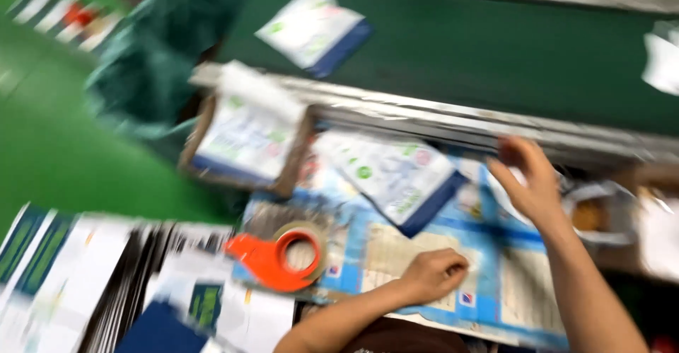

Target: The person is packaging face masks into plastic bags on an assembly line.

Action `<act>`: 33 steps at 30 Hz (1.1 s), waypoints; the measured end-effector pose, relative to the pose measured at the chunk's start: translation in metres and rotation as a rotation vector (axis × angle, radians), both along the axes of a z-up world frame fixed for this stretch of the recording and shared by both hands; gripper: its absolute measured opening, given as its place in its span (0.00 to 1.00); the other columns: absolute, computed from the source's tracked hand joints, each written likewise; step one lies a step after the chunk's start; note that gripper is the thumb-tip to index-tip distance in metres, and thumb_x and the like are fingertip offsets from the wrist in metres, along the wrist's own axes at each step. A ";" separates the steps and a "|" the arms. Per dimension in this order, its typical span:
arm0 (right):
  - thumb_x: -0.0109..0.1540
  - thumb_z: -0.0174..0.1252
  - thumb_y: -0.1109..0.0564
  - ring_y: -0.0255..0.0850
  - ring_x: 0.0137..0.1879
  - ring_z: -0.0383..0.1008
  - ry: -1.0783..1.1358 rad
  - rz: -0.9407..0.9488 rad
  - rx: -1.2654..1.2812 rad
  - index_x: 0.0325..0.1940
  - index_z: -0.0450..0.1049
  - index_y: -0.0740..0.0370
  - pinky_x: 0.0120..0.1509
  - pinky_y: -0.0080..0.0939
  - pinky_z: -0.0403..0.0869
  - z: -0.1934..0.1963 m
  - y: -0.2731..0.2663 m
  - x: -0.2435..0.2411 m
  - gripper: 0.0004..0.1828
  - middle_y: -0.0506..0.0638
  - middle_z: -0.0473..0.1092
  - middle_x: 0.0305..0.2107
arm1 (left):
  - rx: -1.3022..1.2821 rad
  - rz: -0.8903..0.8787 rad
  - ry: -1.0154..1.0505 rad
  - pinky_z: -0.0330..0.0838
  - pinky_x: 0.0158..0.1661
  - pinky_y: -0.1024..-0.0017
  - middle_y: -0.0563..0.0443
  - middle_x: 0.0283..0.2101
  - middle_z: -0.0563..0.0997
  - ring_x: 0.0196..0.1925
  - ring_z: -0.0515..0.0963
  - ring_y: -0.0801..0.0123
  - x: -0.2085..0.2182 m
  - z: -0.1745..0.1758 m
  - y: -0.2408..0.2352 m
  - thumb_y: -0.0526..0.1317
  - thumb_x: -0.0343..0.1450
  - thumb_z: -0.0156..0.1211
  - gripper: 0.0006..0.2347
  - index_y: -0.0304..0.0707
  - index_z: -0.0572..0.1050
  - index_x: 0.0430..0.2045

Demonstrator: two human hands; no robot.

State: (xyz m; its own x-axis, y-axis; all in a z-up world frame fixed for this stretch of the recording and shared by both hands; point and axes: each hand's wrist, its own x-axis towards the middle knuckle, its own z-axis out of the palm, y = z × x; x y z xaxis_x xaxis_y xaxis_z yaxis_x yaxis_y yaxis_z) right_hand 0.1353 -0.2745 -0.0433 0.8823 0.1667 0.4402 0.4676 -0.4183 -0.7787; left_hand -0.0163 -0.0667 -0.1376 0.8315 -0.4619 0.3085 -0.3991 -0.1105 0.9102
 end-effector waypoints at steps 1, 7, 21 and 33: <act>0.64 0.65 0.59 0.39 0.56 0.72 0.003 -0.086 0.004 0.64 0.70 0.67 0.61 0.38 0.73 0.015 0.006 0.014 0.25 0.53 0.69 0.51 | 0.004 -0.086 0.003 0.77 0.39 0.70 0.43 0.39 0.82 0.35 0.82 0.66 -0.001 -0.003 -0.001 0.35 0.73 0.63 0.06 0.31 0.80 0.38; 0.64 0.63 0.58 0.57 0.63 0.66 -0.273 -0.407 -0.307 0.60 0.71 0.65 0.67 0.53 0.68 0.017 0.003 0.109 0.20 0.60 0.67 0.55 | -0.094 0.037 0.147 0.74 0.33 0.73 0.45 0.33 0.81 0.30 0.79 0.67 0.013 0.015 -0.001 0.31 0.72 0.64 0.04 0.29 0.79 0.36; 0.63 0.64 0.52 0.56 0.67 0.62 -0.180 -0.540 -0.452 0.67 0.68 0.66 0.71 0.55 0.62 0.009 0.009 0.110 0.30 0.60 0.65 0.60 | -0.069 0.044 0.204 0.74 0.34 0.75 0.47 0.35 0.81 0.31 0.78 0.71 0.014 0.013 0.001 0.31 0.72 0.64 0.03 0.29 0.79 0.35; 0.63 0.64 0.51 0.55 0.67 0.63 -0.167 -0.546 -0.458 0.66 0.68 0.66 0.70 0.54 0.63 0.010 0.011 0.110 0.30 0.60 0.65 0.60 | -0.098 0.020 0.236 0.73 0.33 0.77 0.48 0.35 0.81 0.31 0.77 0.74 0.015 0.013 0.005 0.31 0.72 0.63 0.03 0.29 0.79 0.36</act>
State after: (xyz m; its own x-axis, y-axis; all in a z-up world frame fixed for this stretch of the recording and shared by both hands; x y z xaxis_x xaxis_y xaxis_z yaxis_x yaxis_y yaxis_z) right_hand 0.2450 -0.2632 -0.0338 0.8195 -0.0780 0.5677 0.1963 -0.8925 -0.4061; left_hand -0.0015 -0.0620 -0.1248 0.8946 -0.4219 0.1473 -0.1730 -0.0230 0.9847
